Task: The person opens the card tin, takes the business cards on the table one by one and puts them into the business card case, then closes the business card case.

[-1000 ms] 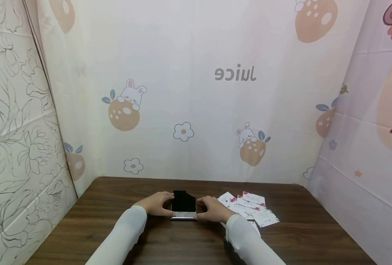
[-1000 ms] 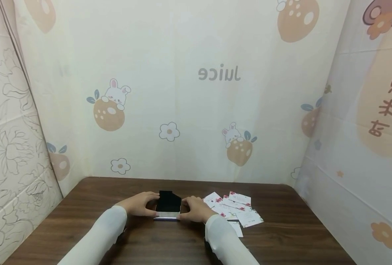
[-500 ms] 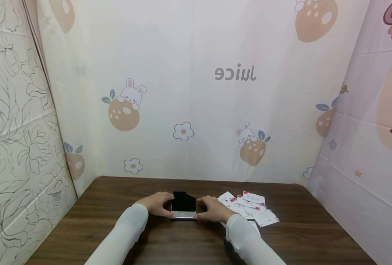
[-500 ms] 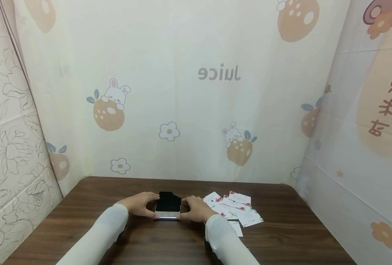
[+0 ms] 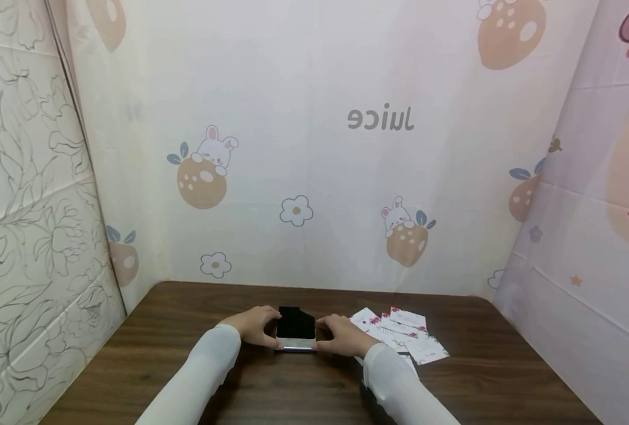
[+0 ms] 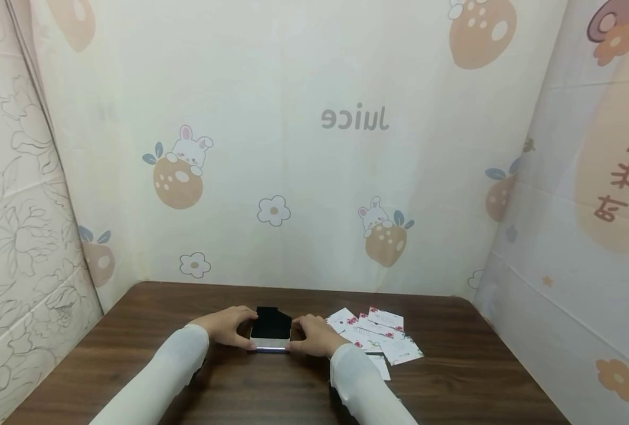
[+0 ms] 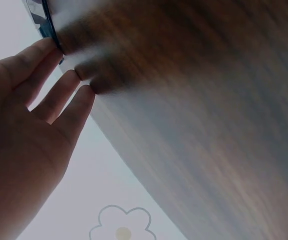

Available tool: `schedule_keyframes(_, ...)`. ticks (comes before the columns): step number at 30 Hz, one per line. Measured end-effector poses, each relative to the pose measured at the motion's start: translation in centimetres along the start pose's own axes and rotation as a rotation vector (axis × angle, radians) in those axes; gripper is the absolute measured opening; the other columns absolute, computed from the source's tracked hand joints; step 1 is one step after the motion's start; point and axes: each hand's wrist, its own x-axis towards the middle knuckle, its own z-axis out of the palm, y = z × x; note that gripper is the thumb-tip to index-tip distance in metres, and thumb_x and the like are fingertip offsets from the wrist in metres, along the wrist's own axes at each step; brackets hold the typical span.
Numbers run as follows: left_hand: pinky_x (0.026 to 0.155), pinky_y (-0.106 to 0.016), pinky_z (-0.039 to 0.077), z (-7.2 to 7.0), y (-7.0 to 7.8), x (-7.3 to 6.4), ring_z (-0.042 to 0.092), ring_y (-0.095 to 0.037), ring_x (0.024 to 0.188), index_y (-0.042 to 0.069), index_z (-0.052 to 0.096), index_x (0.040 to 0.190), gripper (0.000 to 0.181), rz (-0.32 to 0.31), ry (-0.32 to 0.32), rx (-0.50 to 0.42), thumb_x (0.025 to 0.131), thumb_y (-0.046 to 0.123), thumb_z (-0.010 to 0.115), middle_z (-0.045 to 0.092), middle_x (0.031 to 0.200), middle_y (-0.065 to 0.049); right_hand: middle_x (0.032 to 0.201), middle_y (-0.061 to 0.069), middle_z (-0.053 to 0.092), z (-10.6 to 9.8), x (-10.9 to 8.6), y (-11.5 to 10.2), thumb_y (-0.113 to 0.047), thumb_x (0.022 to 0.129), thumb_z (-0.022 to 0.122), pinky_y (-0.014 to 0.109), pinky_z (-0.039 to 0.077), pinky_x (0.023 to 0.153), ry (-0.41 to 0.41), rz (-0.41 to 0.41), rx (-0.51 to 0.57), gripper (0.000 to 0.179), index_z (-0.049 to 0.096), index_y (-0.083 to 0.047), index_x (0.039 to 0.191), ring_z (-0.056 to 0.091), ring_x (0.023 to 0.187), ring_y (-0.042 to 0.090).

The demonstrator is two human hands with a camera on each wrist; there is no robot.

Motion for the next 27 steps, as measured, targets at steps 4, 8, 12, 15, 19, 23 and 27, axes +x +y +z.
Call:
schedule_keyframes(4, 0.109, -0.048, 0.039, 0.2, -0.3, 0.1, 0.046, -0.032, 0.134, 0.003, 0.056, 0.138, 0.074, 0.005, 0.003, 0.002, 0.084, 0.048, 0.078, 0.051, 0.143, -0.015, 0.125, 0.010, 0.059, -0.2, -0.2, 0.0, -0.042, 0.092, 0.072, 0.050, 0.045, 0.100, -0.015, -0.009, -0.009, 0.064, 0.056, -0.001, 0.138, 0.054, 0.112, 0.024)
schedule_keyframes(8, 0.109, -0.048, 0.039, 0.4, -0.8, 0.2, 0.046, -0.032, 0.134, 0.004, 0.056, 0.139, 0.075, 0.005, 0.006, 0.012, 0.084, 0.050, 0.077, 0.051, 0.144, -0.014, 0.127, 0.012, 0.059, -0.7, -0.7, -0.4, -0.041, 0.091, 0.073, 0.051, 0.045, 0.100, -0.024, -0.015, -0.028, 0.063, 0.056, -0.001, 0.137, 0.054, 0.116, 0.027)
schedule_keyframes(12, 0.109, -0.048, 0.038, 0.5, -0.9, 0.2, 0.046, -0.031, 0.135, 0.004, 0.056, 0.139, 0.076, 0.003, 0.010, 0.009, 0.083, 0.051, 0.077, 0.051, 0.144, -0.013, 0.130, 0.013, 0.059, -1.2, -1.2, -0.7, -0.040, 0.091, 0.073, 0.053, 0.044, 0.102, -0.020, -0.021, -0.050, 0.063, 0.056, -0.002, 0.137, 0.053, 0.121, 0.031)
schedule_keyframes(15, 0.109, -0.048, 0.039, 0.4, -0.9, 0.2, 0.046, -0.031, 0.135, 0.004, 0.056, 0.140, 0.076, -0.001, 0.009, 0.010, 0.083, 0.051, 0.077, 0.051, 0.144, -0.013, 0.132, 0.013, 0.058, -1.5, -1.5, -0.5, -0.039, 0.092, 0.073, 0.054, 0.043, 0.103, -0.013, -0.011, -0.054, 0.062, 0.055, -0.002, 0.138, 0.052, 0.125, 0.033)
schedule_keyframes(19, 0.109, -0.047, 0.039, 0.3, -0.6, 0.0, 0.045, -0.031, 0.135, 0.005, 0.056, 0.140, 0.076, -0.007, 0.005, 0.010, 0.083, 0.050, 0.078, 0.051, 0.145, -0.013, 0.133, 0.015, 0.057, -2.0, -1.9, 0.1, -0.038, 0.093, 0.072, 0.055, 0.042, 0.103, 0.000, 0.009, -0.051, 0.062, 0.054, -0.002, 0.139, 0.051, 0.126, 0.035)
schedule_keyframes(23, 0.109, -0.048, 0.038, 0.3, -0.4, 0.0, 0.046, -0.031, 0.135, 0.004, 0.056, 0.140, 0.076, 0.003, 0.007, 0.004, 0.083, 0.050, 0.078, 0.051, 0.145, -0.013, 0.134, 0.016, 0.056, -2.8, -2.6, 0.9, -0.035, 0.093, 0.072, 0.056, 0.042, 0.102, 0.031, 0.052, -0.041, 0.060, 0.054, -0.002, 0.140, 0.050, 0.126, 0.036)
schedule_keyframes(27, 0.109, -0.047, 0.039, 0.3, -0.5, 0.1, 0.046, -0.030, 0.135, 0.004, 0.056, 0.140, 0.076, 0.009, 0.011, 0.013, 0.083, 0.051, 0.077, 0.052, 0.144, -0.012, 0.136, 0.016, 0.055, -3.6, -3.5, 1.7, -0.035, 0.093, 0.073, 0.059, 0.041, 0.102, 0.065, 0.091, -0.056, 0.059, 0.055, -0.003, 0.139, 0.048, 0.128, 0.038)
